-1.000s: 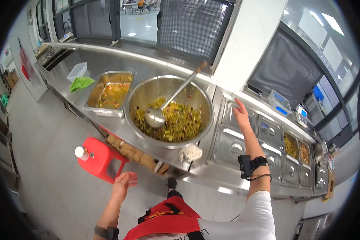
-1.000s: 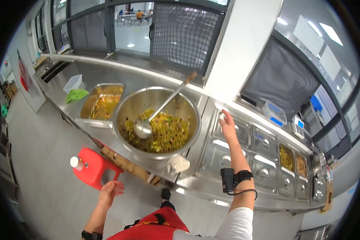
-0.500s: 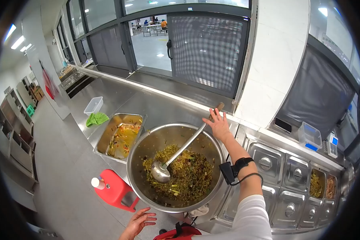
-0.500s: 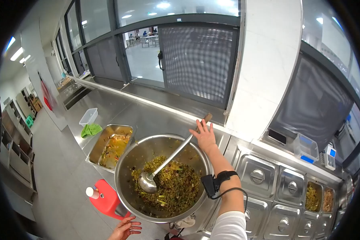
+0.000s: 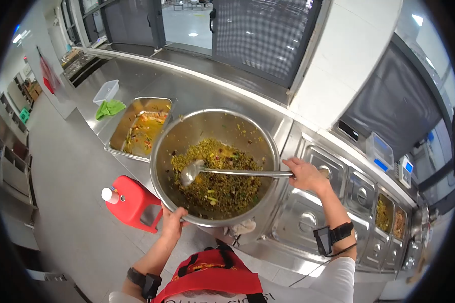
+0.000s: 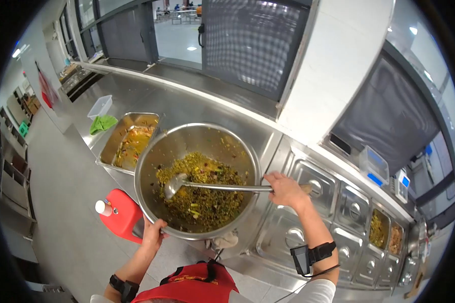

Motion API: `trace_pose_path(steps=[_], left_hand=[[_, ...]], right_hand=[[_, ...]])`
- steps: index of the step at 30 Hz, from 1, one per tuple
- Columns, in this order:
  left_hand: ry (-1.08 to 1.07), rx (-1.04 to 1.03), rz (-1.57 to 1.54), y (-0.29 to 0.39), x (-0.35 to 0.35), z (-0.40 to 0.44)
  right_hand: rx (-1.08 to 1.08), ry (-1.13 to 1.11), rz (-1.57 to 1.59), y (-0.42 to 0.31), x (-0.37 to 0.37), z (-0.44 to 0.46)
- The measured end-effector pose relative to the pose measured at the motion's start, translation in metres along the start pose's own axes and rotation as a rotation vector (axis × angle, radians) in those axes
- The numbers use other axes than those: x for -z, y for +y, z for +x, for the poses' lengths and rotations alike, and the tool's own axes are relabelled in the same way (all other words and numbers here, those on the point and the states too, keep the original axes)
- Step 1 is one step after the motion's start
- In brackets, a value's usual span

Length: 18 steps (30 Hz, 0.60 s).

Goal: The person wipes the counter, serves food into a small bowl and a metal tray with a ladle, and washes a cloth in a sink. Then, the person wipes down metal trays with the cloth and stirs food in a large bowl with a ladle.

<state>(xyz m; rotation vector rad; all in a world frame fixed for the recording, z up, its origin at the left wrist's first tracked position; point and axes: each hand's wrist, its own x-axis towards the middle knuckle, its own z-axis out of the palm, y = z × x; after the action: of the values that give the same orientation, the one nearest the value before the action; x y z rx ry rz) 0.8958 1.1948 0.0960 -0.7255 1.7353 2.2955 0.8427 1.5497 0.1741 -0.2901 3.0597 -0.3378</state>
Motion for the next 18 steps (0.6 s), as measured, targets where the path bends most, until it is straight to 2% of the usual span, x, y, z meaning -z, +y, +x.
trace_pose_path(steps=[2,3,5,7,9,11,14,15,18], left_hand=[[-0.039,-0.035,-0.005,-0.005,0.01,0.011],[-0.094,-0.033,-0.034,-0.001,0.014,0.008],[-0.121,-0.012,-0.01,0.0,0.024,0.006],[-0.128,-0.024,-0.001,-0.005,0.035,0.002],[-0.181,-0.02,0.012,-0.004,0.047,-0.005],[-0.226,-0.007,0.044,0.0,0.058,-0.009],[-0.239,-0.013,0.077,0.009,0.067,-0.01],[-0.216,-0.049,0.05,0.012,0.064,-0.009],[-0.25,-0.063,-0.009,0.003,0.07,0.015]], right_hand=[[0.194,0.354,-0.098,-0.023,-0.004,-0.025],[0.297,0.383,-0.097,-0.037,-0.004,-0.04],[0.349,0.234,-0.016,-0.053,-0.028,-0.082],[-0.03,-0.158,0.423,-0.077,-0.053,-0.119],[-0.289,-0.059,1.011,-0.08,-0.102,-0.143],[-0.546,0.092,1.536,-0.088,-0.11,-0.142],[-0.616,0.292,1.594,-0.084,-0.116,-0.121],[-0.731,0.288,1.528,-0.09,-0.111,-0.119],[-0.659,0.24,1.569,-0.08,-0.132,-0.111]])
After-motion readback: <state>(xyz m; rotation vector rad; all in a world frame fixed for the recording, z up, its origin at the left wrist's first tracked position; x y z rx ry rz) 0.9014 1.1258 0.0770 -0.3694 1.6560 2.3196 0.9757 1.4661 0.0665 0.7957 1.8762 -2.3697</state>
